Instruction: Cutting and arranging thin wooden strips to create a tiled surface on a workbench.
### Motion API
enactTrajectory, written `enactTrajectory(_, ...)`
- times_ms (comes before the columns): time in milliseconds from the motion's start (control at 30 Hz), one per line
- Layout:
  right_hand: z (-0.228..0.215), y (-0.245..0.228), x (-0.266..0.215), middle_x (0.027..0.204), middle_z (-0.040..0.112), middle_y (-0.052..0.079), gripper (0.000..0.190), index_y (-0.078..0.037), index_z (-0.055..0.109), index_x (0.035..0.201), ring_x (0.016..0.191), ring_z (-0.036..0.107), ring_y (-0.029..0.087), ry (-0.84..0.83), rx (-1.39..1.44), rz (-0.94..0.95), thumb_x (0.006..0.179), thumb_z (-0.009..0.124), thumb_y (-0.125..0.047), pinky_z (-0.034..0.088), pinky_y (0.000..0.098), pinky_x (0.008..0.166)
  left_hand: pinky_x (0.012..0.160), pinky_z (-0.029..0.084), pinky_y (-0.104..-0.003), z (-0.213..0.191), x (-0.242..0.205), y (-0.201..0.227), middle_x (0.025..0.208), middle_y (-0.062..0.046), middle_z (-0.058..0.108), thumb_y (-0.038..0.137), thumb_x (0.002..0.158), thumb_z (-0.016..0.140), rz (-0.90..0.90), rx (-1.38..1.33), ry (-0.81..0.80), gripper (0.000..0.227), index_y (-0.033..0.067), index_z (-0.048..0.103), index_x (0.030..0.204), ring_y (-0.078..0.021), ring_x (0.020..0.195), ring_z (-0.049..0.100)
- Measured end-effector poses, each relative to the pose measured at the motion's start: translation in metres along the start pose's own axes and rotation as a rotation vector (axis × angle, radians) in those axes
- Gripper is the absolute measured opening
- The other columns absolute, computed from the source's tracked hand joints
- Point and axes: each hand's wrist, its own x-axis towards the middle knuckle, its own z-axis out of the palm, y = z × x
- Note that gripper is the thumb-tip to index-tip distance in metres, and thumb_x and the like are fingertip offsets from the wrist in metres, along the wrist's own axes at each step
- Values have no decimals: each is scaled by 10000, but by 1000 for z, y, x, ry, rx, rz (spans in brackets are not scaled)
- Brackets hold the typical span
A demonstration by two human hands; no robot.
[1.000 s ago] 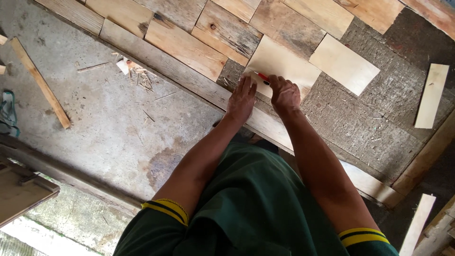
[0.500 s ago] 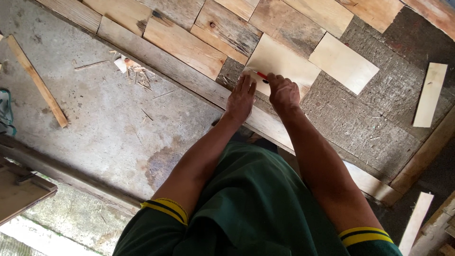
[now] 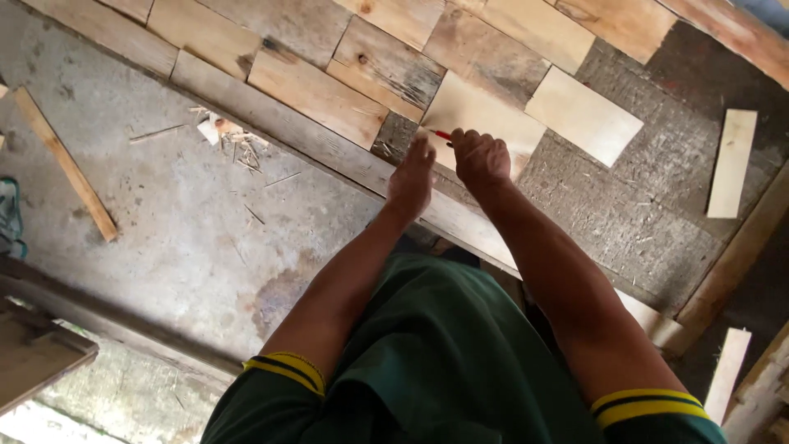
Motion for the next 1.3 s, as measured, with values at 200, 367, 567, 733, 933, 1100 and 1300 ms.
enactTrajectory(200,-37,8,-25,958,694,82,149,-135,638,1136,833,687,252,-24,-23,-48,1004,573,-159,543,441,724,942,638,-357,-13,4,-12,1255,-148,691,97,1030,516,-364,-436,350,226,71,643,1215,-266,1164,703)
enactTrajectory(367,-57,18,-62,959,693,66,175,-159,640,1150,876,682,231,-68,-61,-119,993,569,-130,533,408,792,815,617,-400,-27,28,-24,1152,-158,724,158,1038,654,-432,-675,176,252,19,622,1246,-293,1001,759)
enactTrajectory(567,-76,29,-118,938,676,65,194,-150,624,1184,832,665,216,-118,-172,-232,1019,523,-157,523,391,769,756,692,-377,-67,34,26,1105,-151,690,145,954,670,-765,-1065,-202,354,18,564,1267,-250,958,735)
enactTrajectory(733,-79,43,-174,939,674,47,209,-176,650,1162,838,647,205,-41,-93,-212,1027,503,-118,507,381,796,777,673,-364,-31,1,39,1116,-126,753,76,934,659,-706,-1168,-360,292,13,656,1219,-235,963,759)
enactTrajectory(933,-101,59,-228,950,686,19,193,-212,710,1094,933,653,205,21,26,-85,998,546,-184,470,386,883,738,622,-374,12,-22,76,1063,-136,722,21,936,670,-660,-1457,-401,258,16,673,1194,-223,888,714)
enactTrajectory(1100,-82,108,-266,925,682,-26,212,-263,742,1082,959,641,172,119,-296,58,970,569,-216,410,368,906,759,652,-354,45,3,148,1090,-123,676,17,899,677,-698,-1488,-485,285,40,617,1177,-226,928,705)
enactTrajectory(1300,-76,199,-263,987,715,-47,239,-339,775,1005,897,627,116,-217,-334,239,1098,556,-362,381,345,999,861,666,-368,68,34,248,1086,-183,669,-25,923,658,-868,-1558,-483,191,-76,614,1102,-274,925,722)
